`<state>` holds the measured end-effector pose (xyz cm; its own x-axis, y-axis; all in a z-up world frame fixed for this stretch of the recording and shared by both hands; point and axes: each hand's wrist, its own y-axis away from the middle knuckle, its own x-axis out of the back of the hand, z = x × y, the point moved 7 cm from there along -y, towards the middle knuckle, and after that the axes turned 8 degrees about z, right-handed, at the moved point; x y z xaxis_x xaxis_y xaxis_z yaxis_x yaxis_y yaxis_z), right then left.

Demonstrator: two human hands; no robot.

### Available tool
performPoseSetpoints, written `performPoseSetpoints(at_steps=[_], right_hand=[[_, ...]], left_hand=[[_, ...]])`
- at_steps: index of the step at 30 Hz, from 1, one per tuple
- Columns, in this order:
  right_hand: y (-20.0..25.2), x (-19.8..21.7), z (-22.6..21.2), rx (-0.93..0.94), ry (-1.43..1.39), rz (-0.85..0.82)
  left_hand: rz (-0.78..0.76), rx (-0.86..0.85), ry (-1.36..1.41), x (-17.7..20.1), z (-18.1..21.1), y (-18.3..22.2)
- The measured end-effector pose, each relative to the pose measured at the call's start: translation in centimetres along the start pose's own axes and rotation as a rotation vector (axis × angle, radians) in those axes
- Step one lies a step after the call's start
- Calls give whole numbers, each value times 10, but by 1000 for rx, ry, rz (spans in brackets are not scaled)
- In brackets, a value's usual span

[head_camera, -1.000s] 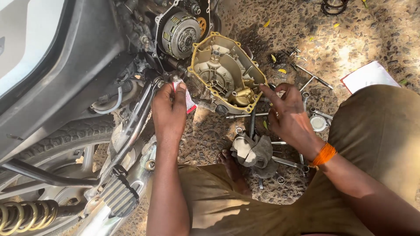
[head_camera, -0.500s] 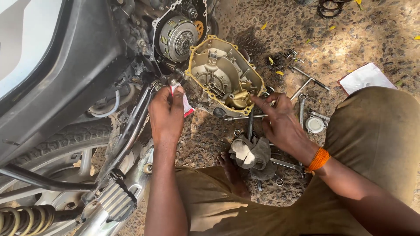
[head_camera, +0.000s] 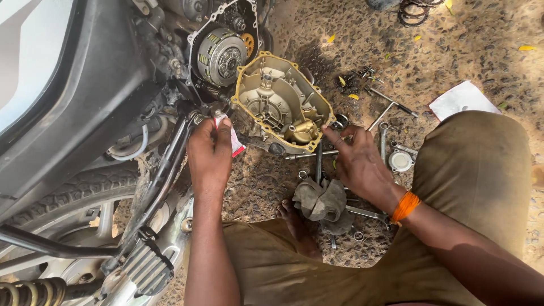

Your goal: Applying sealant to an engine case component and performing maintenance on a motorcycle engine.

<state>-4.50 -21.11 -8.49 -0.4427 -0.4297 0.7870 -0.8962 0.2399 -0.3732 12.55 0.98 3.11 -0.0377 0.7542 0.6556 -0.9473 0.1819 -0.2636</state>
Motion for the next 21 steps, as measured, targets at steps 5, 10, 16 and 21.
performPoseSetpoints(at_steps=[5, 10, 16, 21], right_hand=[[-6, -9, 34, -127, -35, 45], [-9, -8, 27, -120, 45, -14], [-8, -11, 29, -30, 200, -7], [-13, 0, 37, -109, 98, 33]], left_hand=[[-7, 89, -36, 0, 0, 1], [-19, 104, -54, 0, -3, 1], [-32, 84, -55, -2, -2, 0], [-35, 83, -44, -2, 1, 0]])
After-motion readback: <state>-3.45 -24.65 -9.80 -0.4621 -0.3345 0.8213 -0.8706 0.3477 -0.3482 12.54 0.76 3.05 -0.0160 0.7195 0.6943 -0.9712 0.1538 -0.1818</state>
